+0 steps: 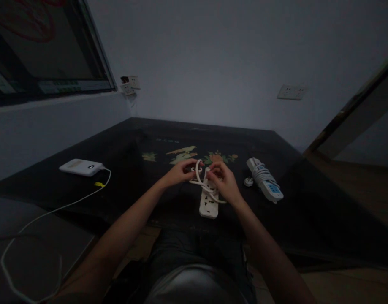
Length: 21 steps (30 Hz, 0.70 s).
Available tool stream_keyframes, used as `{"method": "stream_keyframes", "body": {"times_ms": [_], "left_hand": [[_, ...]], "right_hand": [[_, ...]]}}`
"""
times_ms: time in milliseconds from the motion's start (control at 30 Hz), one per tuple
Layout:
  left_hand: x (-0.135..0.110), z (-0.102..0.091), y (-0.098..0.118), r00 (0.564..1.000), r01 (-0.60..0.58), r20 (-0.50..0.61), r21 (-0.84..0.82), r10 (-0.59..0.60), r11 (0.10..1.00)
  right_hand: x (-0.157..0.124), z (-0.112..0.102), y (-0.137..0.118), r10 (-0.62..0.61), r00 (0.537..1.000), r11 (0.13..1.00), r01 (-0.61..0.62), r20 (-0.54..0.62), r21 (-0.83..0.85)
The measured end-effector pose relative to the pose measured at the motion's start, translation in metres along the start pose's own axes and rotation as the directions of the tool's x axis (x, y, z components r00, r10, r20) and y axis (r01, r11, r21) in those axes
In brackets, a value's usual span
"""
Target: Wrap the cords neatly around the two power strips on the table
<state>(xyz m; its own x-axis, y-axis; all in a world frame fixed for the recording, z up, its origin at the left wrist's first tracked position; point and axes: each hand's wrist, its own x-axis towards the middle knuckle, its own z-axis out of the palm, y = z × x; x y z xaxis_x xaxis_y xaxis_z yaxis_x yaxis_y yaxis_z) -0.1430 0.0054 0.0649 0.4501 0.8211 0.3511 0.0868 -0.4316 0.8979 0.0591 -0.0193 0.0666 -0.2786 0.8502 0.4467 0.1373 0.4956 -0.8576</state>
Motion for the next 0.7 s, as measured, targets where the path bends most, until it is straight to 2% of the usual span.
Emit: {"method": "stream_keyframes", "body": {"times_ms": [67, 133, 200, 300, 400, 467, 567, 700], "left_hand": [[-0.001, -0.001, 0.000, 1.000, -0.001, 0.002, 0.010, 0.001, 1.000], [-0.002, -0.002, 0.000, 1.000, -0.018, 0.015, 0.017, 0.018, 1.000], [-0.002, -0.005, 0.001, 0.998, -0.039, 0.044, 0.003, 0.039, 0.999], [-0.002, -0.013, 0.002, 0.998, -0.052, 0.037, -0.062, 0.055, 0.997], [-0.001, -0.022, 0.002, 0.996, -0.050, -0.083, -0.226, 0.032, 0.973], [0.001, -0.026, 0.001, 0.983, -0.046, -0.183, -0.364, -0.023, 0.930], [0.006, -0.031, -0.002, 0.921, -0.048, -0.364, -0.457, -0.138, 0.888], [0.012, -0.038, -0.011, 0.756, -0.074, -0.591, -0.501, -0.279, 0.862]], "right_hand": [[-0.004, -0.001, -0.003, -0.003, 0.992, 0.993, 0.018, 0.126, -0.113], [-0.007, 0.000, -0.006, -0.004, 0.955, 0.964, 0.083, 0.296, -0.254], [-0.009, 0.001, -0.009, -0.014, 0.919, 0.942, 0.145, 0.394, -0.303], [-0.010, 0.001, -0.013, -0.023, 0.928, 0.958, 0.128, 0.373, -0.257], [-0.009, -0.003, -0.016, -0.019, 0.960, 0.975, 0.079, 0.278, -0.207], [-0.009, -0.007, -0.017, -0.032, 0.973, 0.979, 0.076, 0.230, -0.188], [-0.010, -0.008, -0.017, -0.052, 0.974, 0.977, 0.095, 0.222, -0.189], [-0.012, -0.006, -0.015, -0.102, 0.930, 0.949, 0.198, 0.354, -0.247]]}}
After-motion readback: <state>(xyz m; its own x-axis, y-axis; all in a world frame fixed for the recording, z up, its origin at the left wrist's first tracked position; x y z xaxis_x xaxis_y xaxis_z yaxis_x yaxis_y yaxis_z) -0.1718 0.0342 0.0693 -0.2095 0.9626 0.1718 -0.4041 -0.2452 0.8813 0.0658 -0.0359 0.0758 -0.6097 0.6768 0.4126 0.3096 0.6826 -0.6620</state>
